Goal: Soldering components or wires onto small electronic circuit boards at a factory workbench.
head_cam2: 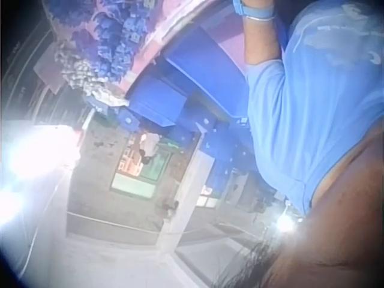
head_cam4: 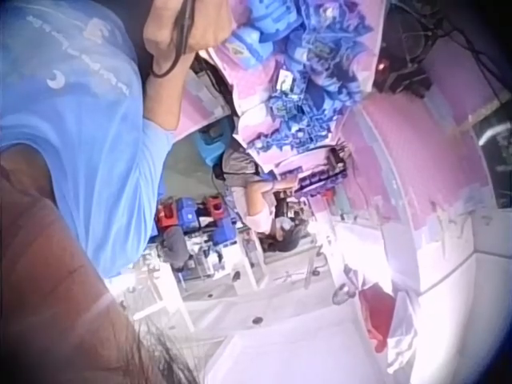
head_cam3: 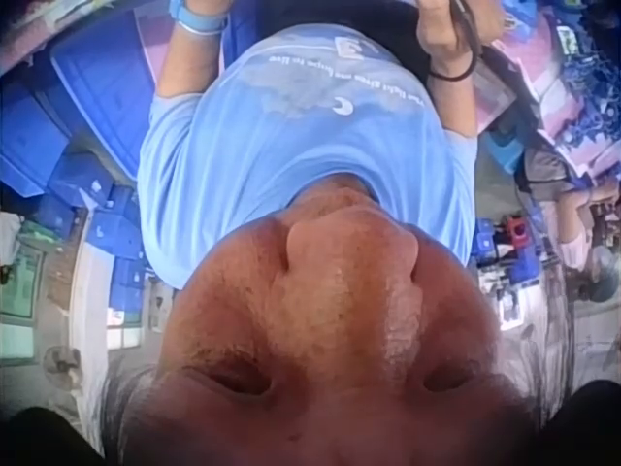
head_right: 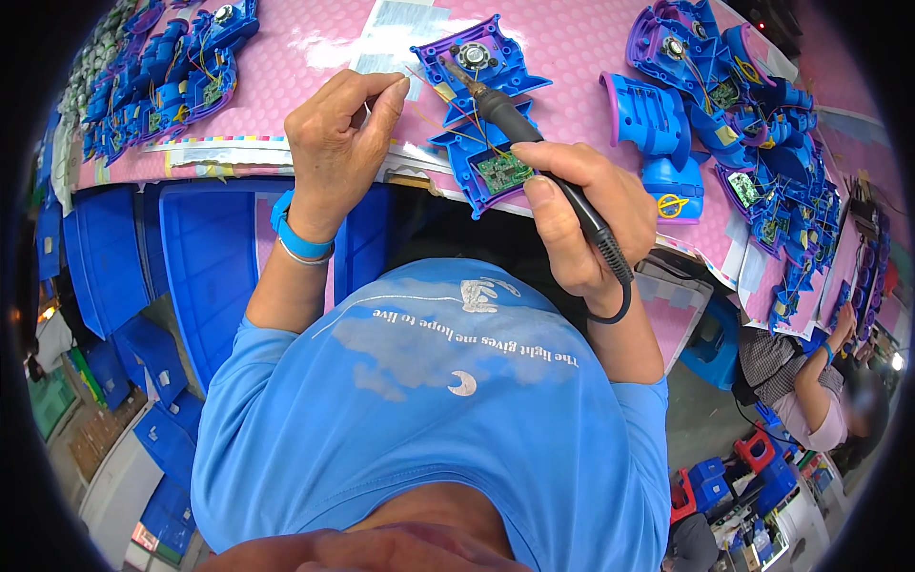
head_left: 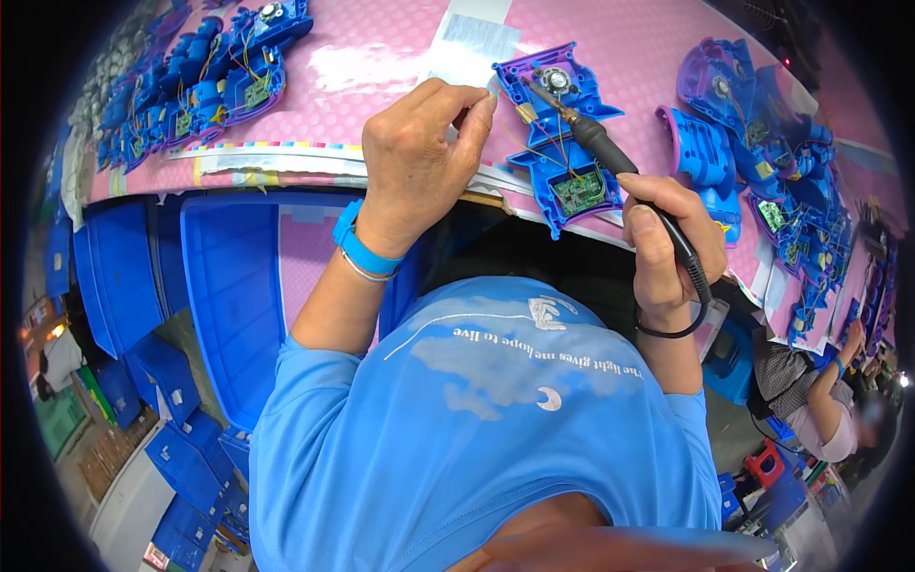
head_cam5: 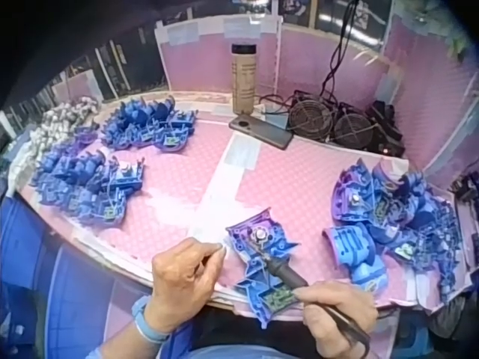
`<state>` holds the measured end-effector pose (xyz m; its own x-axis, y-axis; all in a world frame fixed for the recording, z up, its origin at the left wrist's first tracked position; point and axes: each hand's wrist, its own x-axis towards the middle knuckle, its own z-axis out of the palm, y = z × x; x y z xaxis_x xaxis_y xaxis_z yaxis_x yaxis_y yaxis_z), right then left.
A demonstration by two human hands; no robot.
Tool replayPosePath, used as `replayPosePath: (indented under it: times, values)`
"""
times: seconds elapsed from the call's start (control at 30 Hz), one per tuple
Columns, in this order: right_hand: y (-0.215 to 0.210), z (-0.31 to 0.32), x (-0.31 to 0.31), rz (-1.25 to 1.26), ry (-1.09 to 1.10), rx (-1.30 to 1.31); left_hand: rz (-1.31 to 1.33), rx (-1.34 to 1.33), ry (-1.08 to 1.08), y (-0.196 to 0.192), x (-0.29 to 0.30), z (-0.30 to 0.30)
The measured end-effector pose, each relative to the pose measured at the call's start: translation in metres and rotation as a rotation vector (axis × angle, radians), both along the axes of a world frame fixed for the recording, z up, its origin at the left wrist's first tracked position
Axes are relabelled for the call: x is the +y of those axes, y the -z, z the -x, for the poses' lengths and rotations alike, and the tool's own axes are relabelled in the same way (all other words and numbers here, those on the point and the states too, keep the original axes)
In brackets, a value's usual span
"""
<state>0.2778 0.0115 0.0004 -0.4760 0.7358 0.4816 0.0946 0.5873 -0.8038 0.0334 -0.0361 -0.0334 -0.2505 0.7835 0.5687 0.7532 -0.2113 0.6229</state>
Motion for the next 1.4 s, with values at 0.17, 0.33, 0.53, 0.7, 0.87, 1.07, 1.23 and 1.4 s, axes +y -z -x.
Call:
replayPosePath:
  times: [0.17,0.33,0.53,0.7,0.87,1.07,1.23,1.4]
  values:
    - [0.000,-0.001,-0.001,-0.006,-0.005,-0.018,0.019,-0.014,0.004,0.000,0.001,-0.001]
    - [0.000,-0.002,-0.001,-0.017,-0.005,-0.042,0.013,0.020,0.009,0.001,0.005,0.000]
    - [-0.001,-0.001,-0.002,-0.032,-0.007,-0.030,0.028,0.048,0.022,0.001,0.006,-0.001]
    - [-0.001,-0.002,-0.002,-0.048,0.008,-0.037,-0.052,-0.117,-0.048,-0.010,0.004,0.001]
    - [-0.001,-0.003,-0.003,-0.043,0.004,-0.008,-0.232,0.121,0.183,-0.006,0.010,0.015]
    - [-0.003,-0.001,-0.002,-0.058,-0.004,-0.044,-0.102,0.354,0.267,-0.007,0.013,0.016]
    - [-0.004,-0.005,-0.006,0.006,0.073,0.000,-0.110,0.464,0.256,-0.005,0.016,0.019]
    - [-0.003,-0.005,-0.003,-0.030,0.003,-0.009,-0.147,0.436,0.283,-0.003,0.018,0.018]
